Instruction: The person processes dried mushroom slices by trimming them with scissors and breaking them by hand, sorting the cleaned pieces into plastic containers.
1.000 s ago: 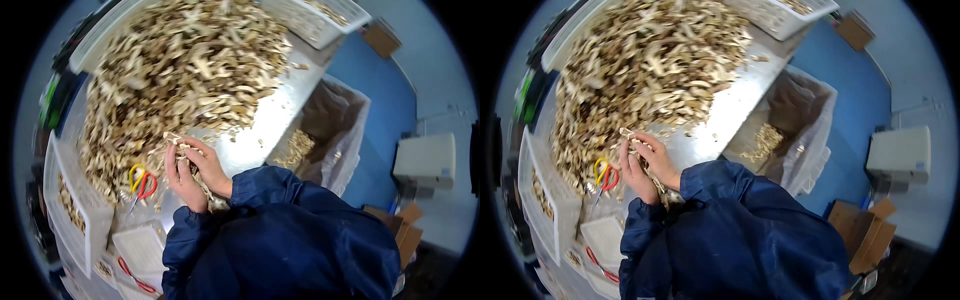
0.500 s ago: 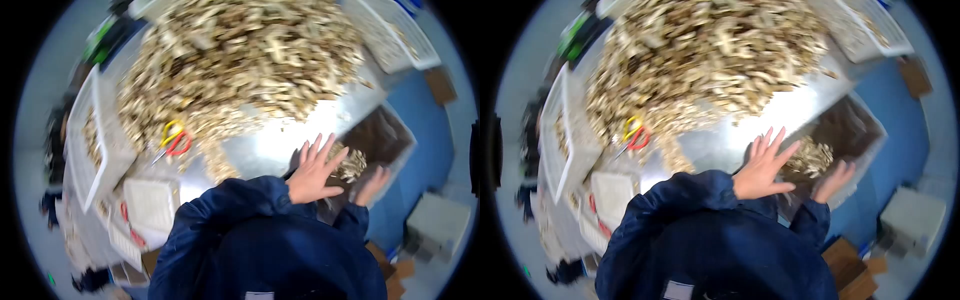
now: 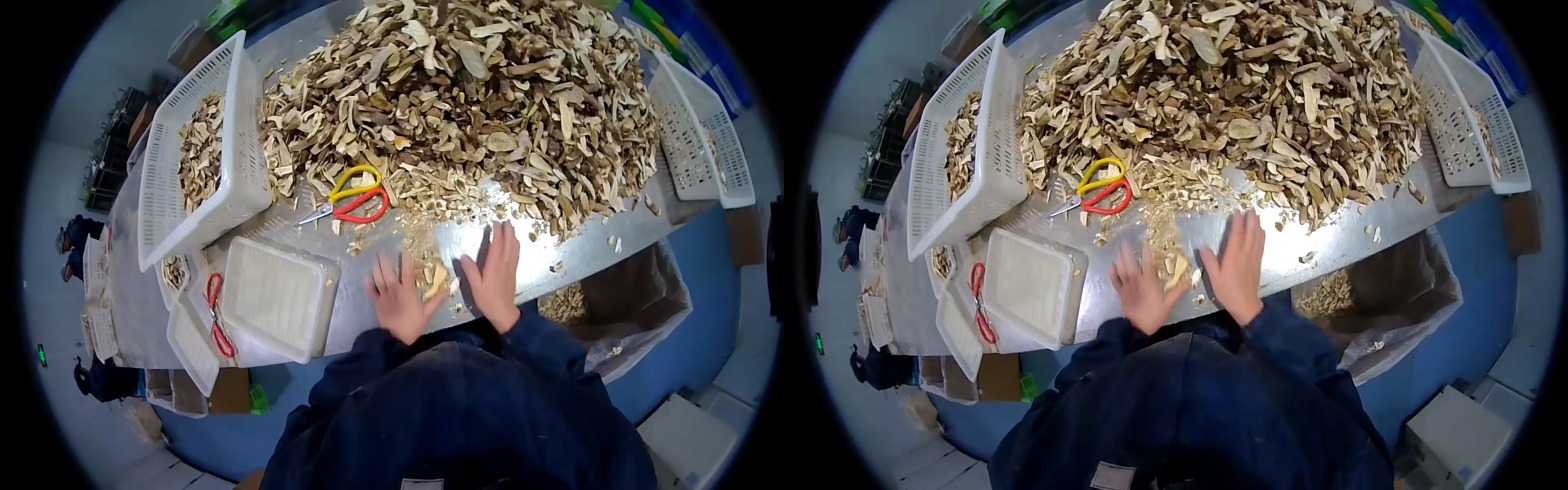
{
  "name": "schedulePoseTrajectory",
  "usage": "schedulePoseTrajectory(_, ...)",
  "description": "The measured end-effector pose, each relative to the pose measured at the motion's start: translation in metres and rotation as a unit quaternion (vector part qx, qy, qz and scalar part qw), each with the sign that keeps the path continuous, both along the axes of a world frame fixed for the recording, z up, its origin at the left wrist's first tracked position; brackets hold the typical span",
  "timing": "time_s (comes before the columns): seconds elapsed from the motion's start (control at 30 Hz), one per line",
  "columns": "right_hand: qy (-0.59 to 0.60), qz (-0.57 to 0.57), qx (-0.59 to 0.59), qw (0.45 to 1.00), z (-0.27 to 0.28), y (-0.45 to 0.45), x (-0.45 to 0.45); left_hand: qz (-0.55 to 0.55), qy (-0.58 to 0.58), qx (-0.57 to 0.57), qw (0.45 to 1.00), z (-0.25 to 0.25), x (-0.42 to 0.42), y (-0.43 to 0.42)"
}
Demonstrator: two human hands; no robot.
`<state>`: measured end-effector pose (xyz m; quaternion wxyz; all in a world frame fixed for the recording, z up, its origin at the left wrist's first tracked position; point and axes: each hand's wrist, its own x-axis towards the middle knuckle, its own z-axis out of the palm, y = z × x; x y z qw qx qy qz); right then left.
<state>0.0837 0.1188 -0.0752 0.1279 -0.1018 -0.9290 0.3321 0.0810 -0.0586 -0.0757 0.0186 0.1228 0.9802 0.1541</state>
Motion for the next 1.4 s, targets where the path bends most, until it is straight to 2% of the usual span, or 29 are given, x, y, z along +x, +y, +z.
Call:
schedulePoseTrajectory(0.03,0.028,0.015,-0.019,0.999,0.004,-0.001,-0.018,-0.008,0.032,0.012,0.999,0.002,-0.017,0.003)
schedulePoseTrajectory(0.13,0.09,0.054,0.021,0.994,-0.011,-0.003,-0.066,-0.024,0.082,0.076,0.993,-0.001,-0.054,0.01)
schedulePoseTrajectory(0.33,0.089,0.146,-0.066,0.983,-0.012,-0.011,-0.125,-0.042,0.104,0.146,0.983,-0.004,-0.097,0.013)
schedulePoseTrajectory(0.43,0.104,0.238,-0.036,0.965,-0.016,-0.006,-0.141,-0.049,0.122,0.215,0.968,-0.01,-0.11,0.012)
schedulePoseTrajectory(0.5,0.094,0.289,-0.017,0.953,-0.011,-0.004,-0.141,-0.067,0.113,0.219,0.967,-0.013,-0.117,0.011)
schedulePoseTrajectory(0.67,0.043,0.352,-0.065,0.933,-0.01,0.009,-0.102,-0.132,0.041,0.209,0.968,-0.006,-0.089,-0.002)
schedulePoseTrajectory(0.7,0.036,0.352,-0.079,0.932,-0.003,0.011,-0.09,-0.151,0.025,0.206,0.967,-0.006,-0.078,-0.008)
schedulePoseTrajectory(0.73,0.029,0.353,-0.093,0.931,0.005,0.013,-0.076,-0.144,0.031,0.152,0.977,0.003,-0.066,-0.016)
schedulePoseTrajectory(0.8,0.023,0.262,-0.14,0.955,0.007,0.026,-0.047,-0.13,0.041,0.042,0.99,0.022,-0.042,-0.031)
schedulePoseTrajectory(0.9,-0.015,0.169,-0.008,0.986,0.016,0.034,0.007,-0.05,0.043,0.082,0.994,0.009,-0.019,-0.062)
schedulePoseTrajectory(1.0,-0.062,0.134,0.106,0.983,0.004,0.012,0.047,-0.021,-0.027,0.009,0.999,0.007,-0.004,-0.053)
schedulePoseTrajectory(1.07,-0.084,0.097,0.139,0.982,0.0,-0.005,0.037,-0.021,-0.012,0.017,1.0,0.009,-0.014,-0.037)
schedulePoseTrajectory(1.17,-0.061,0.073,0.087,0.992,0.007,-0.025,-0.002,-0.051,0.026,0.054,0.997,0.004,-0.047,-0.017)
schedulePoseTrajectory(1.27,0.029,0.058,-0.034,0.997,-0.004,-0.039,-0.04,-0.078,0.054,0.122,0.988,0.0,-0.07,0.005)
schedulePoseTrajectory(1.33,0.083,0.055,-0.178,0.979,-0.013,-0.053,-0.06,-0.08,0.055,0.198,0.975,-0.01,-0.081,0.02)
schedulePoseTrajectory(1.37,0.139,0.013,-0.256,0.957,-0.014,-0.061,-0.069,-0.054,0.064,0.274,0.958,-0.009,-0.084,0.027)
schedulePoseTrajectory(1.4,0.125,-0.005,-0.351,0.928,-0.014,-0.065,-0.076,-0.026,0.043,0.334,0.941,-0.008,-0.087,0.031)
